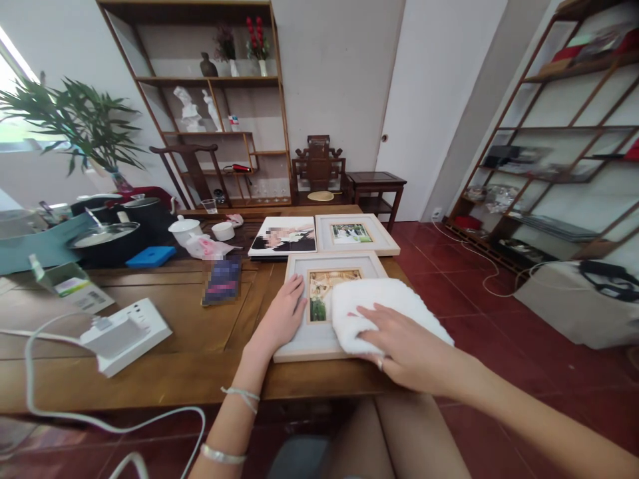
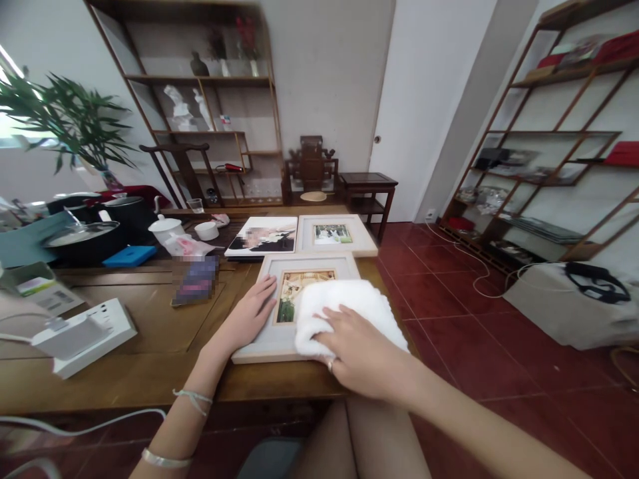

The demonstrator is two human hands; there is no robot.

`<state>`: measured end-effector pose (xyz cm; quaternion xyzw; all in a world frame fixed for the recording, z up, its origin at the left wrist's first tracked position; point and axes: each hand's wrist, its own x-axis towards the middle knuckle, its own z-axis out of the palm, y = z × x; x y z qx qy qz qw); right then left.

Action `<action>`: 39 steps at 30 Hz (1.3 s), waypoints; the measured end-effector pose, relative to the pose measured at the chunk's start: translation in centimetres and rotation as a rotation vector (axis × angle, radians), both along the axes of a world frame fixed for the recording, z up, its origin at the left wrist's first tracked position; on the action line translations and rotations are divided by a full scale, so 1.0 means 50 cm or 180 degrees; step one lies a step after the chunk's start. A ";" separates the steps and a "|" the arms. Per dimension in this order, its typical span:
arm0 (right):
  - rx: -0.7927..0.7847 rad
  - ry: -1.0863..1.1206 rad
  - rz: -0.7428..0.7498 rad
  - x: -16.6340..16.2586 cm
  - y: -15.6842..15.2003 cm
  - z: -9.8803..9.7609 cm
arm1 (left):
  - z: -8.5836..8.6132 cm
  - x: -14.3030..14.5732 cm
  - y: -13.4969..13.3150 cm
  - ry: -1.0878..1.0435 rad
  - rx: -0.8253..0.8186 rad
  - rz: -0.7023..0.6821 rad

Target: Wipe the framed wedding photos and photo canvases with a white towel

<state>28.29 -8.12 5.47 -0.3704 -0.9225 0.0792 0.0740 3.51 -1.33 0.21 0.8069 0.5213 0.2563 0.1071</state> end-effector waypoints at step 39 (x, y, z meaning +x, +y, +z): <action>0.0537 -0.0032 -0.0194 -0.048 0.196 -0.033 | 0.003 -0.002 0.001 -0.0025 0.0006 -0.0029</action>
